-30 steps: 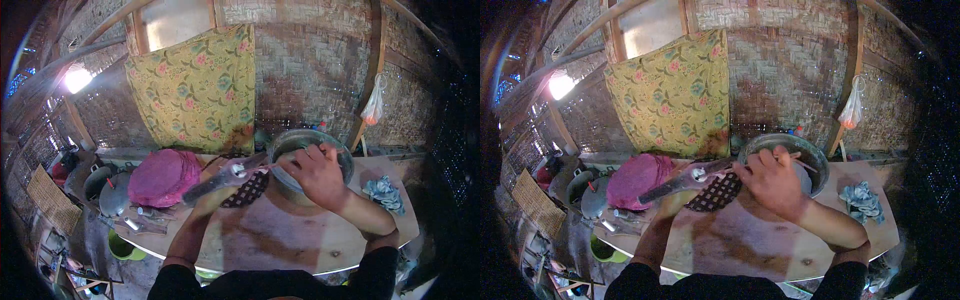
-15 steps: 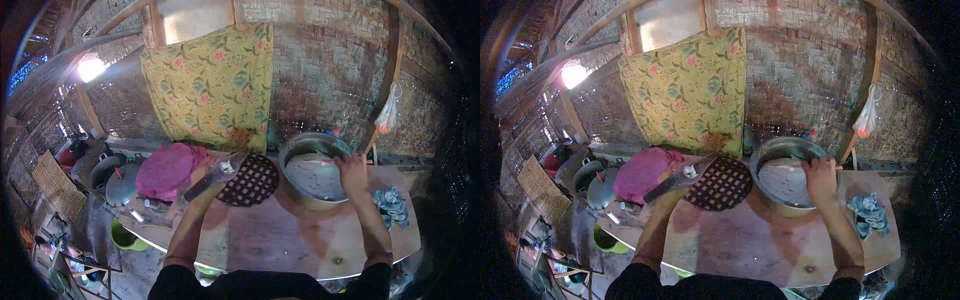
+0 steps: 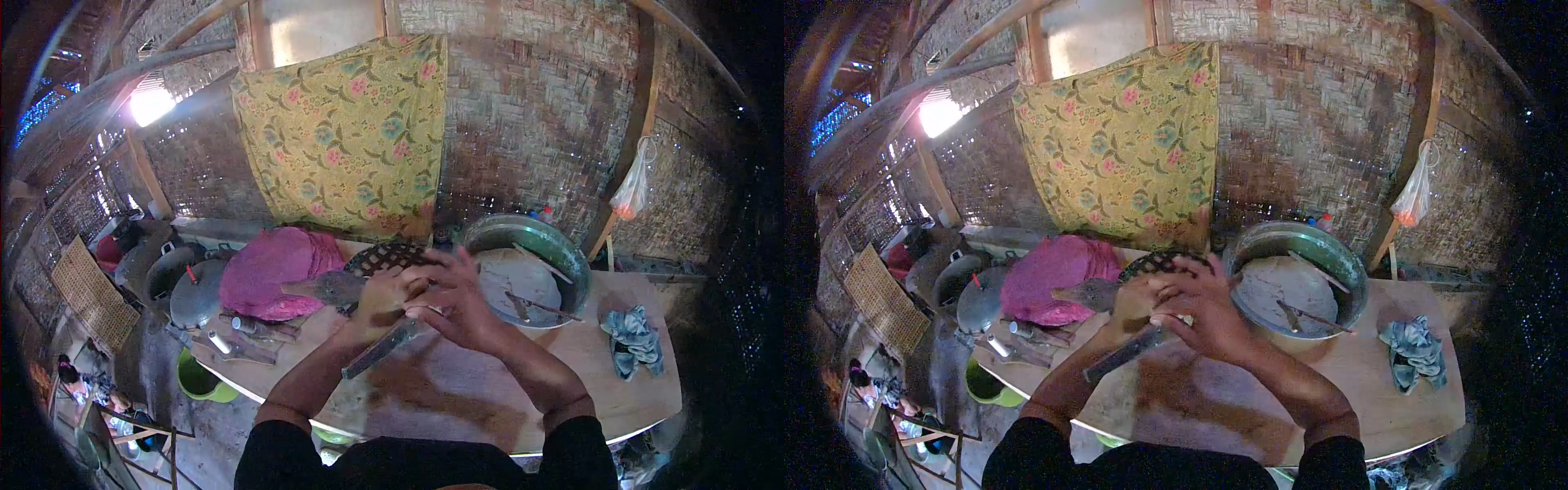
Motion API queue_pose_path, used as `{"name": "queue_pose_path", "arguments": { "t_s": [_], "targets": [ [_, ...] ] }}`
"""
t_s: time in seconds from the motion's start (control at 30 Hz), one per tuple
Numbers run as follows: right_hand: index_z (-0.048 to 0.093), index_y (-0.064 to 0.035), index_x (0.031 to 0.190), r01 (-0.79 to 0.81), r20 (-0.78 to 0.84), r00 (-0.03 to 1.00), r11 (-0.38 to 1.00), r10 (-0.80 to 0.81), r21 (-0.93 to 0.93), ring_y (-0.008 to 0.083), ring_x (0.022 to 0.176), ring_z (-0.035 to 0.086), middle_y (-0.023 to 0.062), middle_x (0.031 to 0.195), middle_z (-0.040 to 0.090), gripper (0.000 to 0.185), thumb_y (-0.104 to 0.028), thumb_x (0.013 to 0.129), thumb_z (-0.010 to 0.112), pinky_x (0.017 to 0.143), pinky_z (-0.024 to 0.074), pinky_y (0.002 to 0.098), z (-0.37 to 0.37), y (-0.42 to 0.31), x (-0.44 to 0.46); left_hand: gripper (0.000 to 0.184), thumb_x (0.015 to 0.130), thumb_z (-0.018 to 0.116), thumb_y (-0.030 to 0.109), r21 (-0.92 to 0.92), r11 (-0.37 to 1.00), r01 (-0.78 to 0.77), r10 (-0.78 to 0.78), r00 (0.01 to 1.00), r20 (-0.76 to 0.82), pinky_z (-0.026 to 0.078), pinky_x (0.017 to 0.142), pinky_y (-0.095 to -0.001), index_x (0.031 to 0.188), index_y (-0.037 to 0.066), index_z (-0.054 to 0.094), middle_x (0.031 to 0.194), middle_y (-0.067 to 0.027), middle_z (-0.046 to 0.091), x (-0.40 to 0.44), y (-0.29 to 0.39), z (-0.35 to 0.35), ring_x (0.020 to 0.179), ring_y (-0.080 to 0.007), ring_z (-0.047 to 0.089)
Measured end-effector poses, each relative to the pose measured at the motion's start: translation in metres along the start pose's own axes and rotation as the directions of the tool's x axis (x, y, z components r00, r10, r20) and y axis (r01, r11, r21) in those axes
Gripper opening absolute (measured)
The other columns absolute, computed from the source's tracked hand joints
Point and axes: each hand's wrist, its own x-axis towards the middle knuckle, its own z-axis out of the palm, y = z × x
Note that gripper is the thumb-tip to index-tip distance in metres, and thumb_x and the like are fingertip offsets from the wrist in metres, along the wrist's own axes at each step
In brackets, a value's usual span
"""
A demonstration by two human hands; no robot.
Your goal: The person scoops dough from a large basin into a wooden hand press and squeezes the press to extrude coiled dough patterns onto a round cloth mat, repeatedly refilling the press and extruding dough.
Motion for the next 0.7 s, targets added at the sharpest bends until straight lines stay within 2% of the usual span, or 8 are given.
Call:
{"name": "queue_pose_path", "arguments": {
  "t_s": [0.13, 0.23, 0.3, 0.37, 0.5, 0.57, 0.6, 0.7],
  "targets": [
    [0.067, -0.0186, 0.096, 0.177, -0.010, 0.983, 0.945, -0.182, 0.275, 0.0294, 0.117, 0.046, 0.0067, 0.107, 0.059, 0.025, -0.028, 0.073, 0.071, 0.106, 0.0148, 0.0570, 0.051, -0.020, -0.033, 0.027, 0.077, 0.062, 0.030, -0.432, 0.808, -0.401, 0.364, 0.916, -0.168, 0.045, 0.070, -0.0401, 0.099, 0.014, 0.063, 0.089, -0.0088, 0.059, 0.003, -0.067, -0.005, 0.083, -0.0281, 0.058],
    [0.064, -0.0165, 0.105, 0.124, 0.172, 0.937, 0.751, -0.303, 0.649, 0.0298, 0.119, 0.044, 0.0114, 0.110, 0.057, 0.036, -0.034, 0.074, 0.070, 0.104, 0.0169, 0.0607, 0.091, -0.067, -0.049, 0.044, 0.064, 0.075, 0.033, 0.201, 0.907, 0.370, -0.327, 0.920, -0.218, 0.050, 0.065, -0.0352, 0.097, 0.007, 0.062, 0.088, -0.0095, 0.060, -0.024, -0.032, -0.074, 0.076, -0.0249, 0.061],
    [0.035, -0.0075, 0.135, 0.234, 0.420, 0.823, 0.901, -0.383, 0.364, 0.0326, 0.127, 0.035, 0.0172, 0.135, 0.038, 0.073, -0.032, 0.076, 0.071, 0.104, 0.0271, 0.0526, 0.085, -0.108, -0.036, 0.037, 0.072, 0.071, 0.029, -0.055, 0.916, 0.397, -0.355, 0.739, -0.572, 0.050, 0.071, -0.0318, 0.099, 0.005, 0.063, 0.086, -0.0083, 0.062, -0.039, -0.058, -0.093, 0.077, -0.0209, 0.061],
    [0.030, -0.0023, 0.138, 0.160, 0.284, 0.907, 0.878, -0.311, 0.451, 0.0356, 0.130, 0.030, 0.0197, 0.144, 0.024, 0.082, -0.036, 0.075, 0.070, 0.108, 0.0239, 0.0456, 0.105, -0.081, -0.036, 0.024, 0.076, 0.066, 0.023, -0.632, 0.500, 0.593, -0.851, 0.470, -0.233, 0.048, 0.068, -0.0336, 0.091, 0.006, 0.060, 0.089, -0.0066, 0.060, -0.083, -0.096, -0.118, 0.082, -0.0168, 0.058],
    [0.032, -0.0009, 0.137, -0.091, -0.015, 0.990, 0.702, 0.144, 0.706, 0.0303, 0.131, 0.029, 0.0200, 0.142, 0.030, 0.079, -0.055, 0.083, 0.054, 0.108, 0.0237, 0.0417, 0.097, -0.024, -0.027, 0.014, 0.079, 0.056, 0.021, -0.900, 0.258, -0.352, -0.856, 0.348, -0.382, 0.047, 0.062, -0.0317, 0.082, 0.007, 0.054, 0.079, -0.0049, 0.057, -0.101, -0.089, -0.162, 0.074, -0.0174, 0.056],
    [0.033, -0.0009, 0.136, -0.459, 0.456, 0.883, -0.002, -0.109, 0.888, 0.0317, 0.120, 0.044, 0.0191, 0.133, 0.043, 0.083, -0.068, 0.086, 0.032, 0.100, 0.0367, 0.0416, 0.109, -0.018, -0.033, 0.016, 0.077, 0.056, 0.026, -0.918, 0.154, -0.365, -0.949, 0.204, -0.240, 0.042, 0.056, -0.0330, 0.076, 0.011, 0.051, 0.073, -0.0030, 0.052, -0.098, -0.061, -0.143, 0.063, -0.0166, 0.050],
    [0.033, -0.0009, 0.136, -0.461, 0.458, 0.883, -0.008, -0.103, 0.887, 0.0317, 0.120, 0.044, 0.0191, 0.133, 0.043, 0.083, -0.068, 0.086, 0.032, 0.100, 0.0367, 0.0416, 0.139, -0.018, -0.057, 0.017, 0.077, 0.056, 0.028, -0.906, -0.098, -0.413, -0.825, 0.543, -0.158, 0.048, 0.064, -0.0352, 0.076, 0.011, 0.051, 0.076, -0.0047, 0.055, -0.125, -0.080, -0.120, 0.067, -0.0177, 0.055],
    [0.034, 0.0001, 0.135, -0.542, 0.607, 0.646, -0.838, -0.462, -0.061, 0.0306, 0.083, 0.061, 0.0172, 0.111, 0.057, 0.087, -0.071, 0.086, 0.021, 0.071, 0.0521, 0.0354, 0.202, -0.025, -0.121, 0.024, 0.079, 0.059, 0.033, -0.940, -0.180, -0.291, -0.884, 0.468, 0.024, 0.049, 0.075, -0.0411, 0.081, 0.010, 0.054, 0.088, -0.0100, 0.059, -0.116, -0.048, -0.062, 0.085, -0.0248, 0.060]
  ]
}}
